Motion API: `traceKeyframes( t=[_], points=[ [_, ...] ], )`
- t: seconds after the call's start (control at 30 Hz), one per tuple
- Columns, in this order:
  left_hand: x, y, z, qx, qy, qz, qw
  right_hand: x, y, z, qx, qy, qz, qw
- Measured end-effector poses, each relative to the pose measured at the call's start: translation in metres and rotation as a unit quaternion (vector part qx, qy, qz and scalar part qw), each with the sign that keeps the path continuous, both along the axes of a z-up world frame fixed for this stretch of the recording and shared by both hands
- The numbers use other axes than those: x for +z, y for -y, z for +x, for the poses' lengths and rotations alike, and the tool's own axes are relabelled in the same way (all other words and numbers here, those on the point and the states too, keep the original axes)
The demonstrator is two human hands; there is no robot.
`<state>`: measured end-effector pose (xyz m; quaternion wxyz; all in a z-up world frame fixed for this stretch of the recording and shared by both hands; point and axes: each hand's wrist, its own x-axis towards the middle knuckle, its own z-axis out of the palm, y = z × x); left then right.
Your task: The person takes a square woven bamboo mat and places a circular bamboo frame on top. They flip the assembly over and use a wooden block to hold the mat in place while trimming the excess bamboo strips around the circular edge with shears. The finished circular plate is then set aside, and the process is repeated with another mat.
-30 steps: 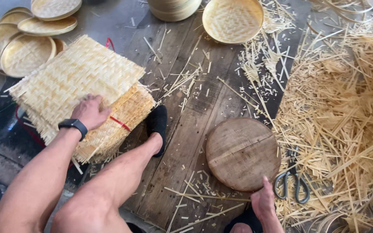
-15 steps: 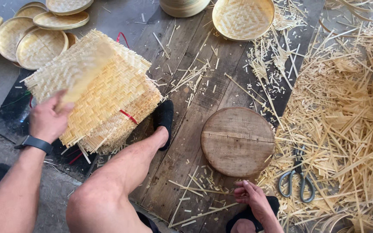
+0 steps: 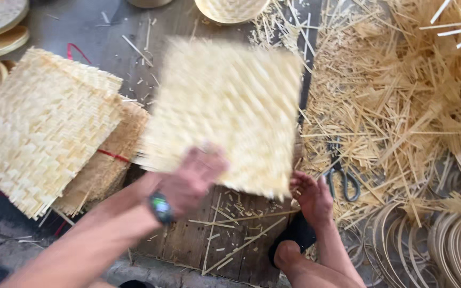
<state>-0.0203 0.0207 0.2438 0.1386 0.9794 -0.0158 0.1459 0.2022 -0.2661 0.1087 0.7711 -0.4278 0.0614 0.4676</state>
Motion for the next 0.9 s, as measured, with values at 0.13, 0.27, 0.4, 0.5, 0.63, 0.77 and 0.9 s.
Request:
traceKeyframes(
  t=[0.13, 0.27, 0.4, 0.5, 0.63, 0.77, 0.9],
  points=[
    [-0.098, 0.087, 0.021, -0.037, -0.137, 0.114, 0.983, -0.01, -0.007, 0.023, 0.032, 0.115, -0.198, 0.973],
    [-0.133, 0.08, 0.029, -0.03, -0.176, -0.071, 0.981, -0.059, -0.005, 0.035, 0.018, 0.18, -0.237, 0.954],
    [-0.164, 0.009, 0.046, 0.384, -0.108, -0.176, 0.9, -0.087, -0.004, 0.037, -0.024, 0.225, -0.23, 0.947],
    [-0.196, -0.047, 0.052, 0.454, -0.131, -0.58, 0.664, -0.092, 0.0, 0.035, -0.034, 0.243, -0.241, 0.939],
    [-0.222, -0.057, 0.045, 0.439, -0.099, -0.624, 0.639, -0.072, -0.01, 0.036, -0.049, 0.231, -0.273, 0.933],
    [-0.216, -0.056, 0.044, 0.444, -0.099, -0.615, 0.644, -0.03, -0.032, 0.023, -0.016, 0.425, -0.504, 0.752],
    [-0.206, -0.051, 0.048, 0.46, -0.091, -0.573, 0.672, -0.01, -0.064, 0.001, 0.159, 0.721, -0.396, 0.546]
  ],
)
